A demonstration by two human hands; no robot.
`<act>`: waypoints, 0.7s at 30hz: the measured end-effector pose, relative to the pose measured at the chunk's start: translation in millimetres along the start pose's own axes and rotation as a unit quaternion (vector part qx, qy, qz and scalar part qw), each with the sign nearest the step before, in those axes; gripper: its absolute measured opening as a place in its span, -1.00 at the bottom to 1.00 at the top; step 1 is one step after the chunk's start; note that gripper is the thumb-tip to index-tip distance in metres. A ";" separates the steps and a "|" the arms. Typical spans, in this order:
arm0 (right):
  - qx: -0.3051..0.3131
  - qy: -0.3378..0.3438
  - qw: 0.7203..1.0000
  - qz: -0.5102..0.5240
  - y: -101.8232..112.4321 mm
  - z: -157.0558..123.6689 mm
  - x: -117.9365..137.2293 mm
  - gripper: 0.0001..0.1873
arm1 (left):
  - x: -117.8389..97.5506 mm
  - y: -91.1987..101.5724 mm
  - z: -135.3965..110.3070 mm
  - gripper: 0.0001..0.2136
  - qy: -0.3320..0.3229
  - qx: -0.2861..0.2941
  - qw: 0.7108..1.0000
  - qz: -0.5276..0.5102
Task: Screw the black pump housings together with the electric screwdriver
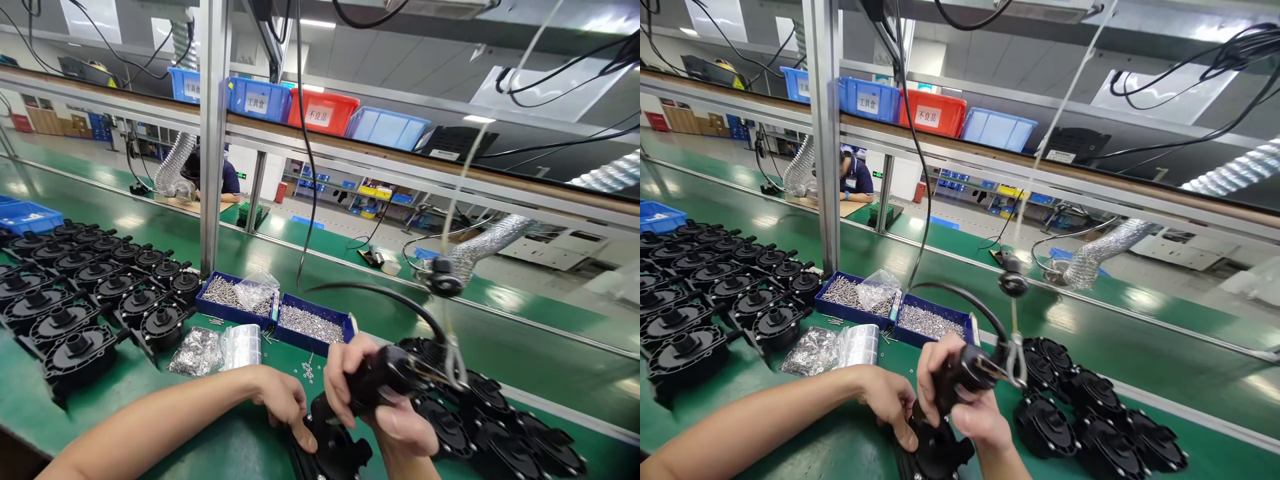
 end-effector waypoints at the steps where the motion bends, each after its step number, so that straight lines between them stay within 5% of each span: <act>1: -0.004 0.002 1.000 0.002 0.3 -0.9 -0.6 -0.63 | 1.2 -0.4 -0.1 -0.49 0.016 0.005 1.000 -0.009; 6: -0.164 0.032 0.982 -0.089 1.9 -3.1 -1.5 -0.79 | 4.2 -0.3 2.3 -0.47 0.032 0.010 0.999 -0.024; 14: -0.155 0.011 0.986 0.062 5.9 1.7 0.0 -0.50 | 10.7 1.0 10.4 -0.45 0.011 0.029 0.999 -0.040; 21: -0.211 0.054 0.975 -0.049 3.0 -3.4 1.3 -0.54 | 11.1 -0.3 12.3 -0.44 0.018 0.031 0.999 -0.041</act>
Point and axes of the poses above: each hand's wrist, its own z-axis towards the middle knuckle, its own y-axis out of the back of the hand, x = y × z, the point moved 5 cm from there along z, towards the middle knuckle, and after that the axes turned 8 degrees about -z, right-handed, at the moved point
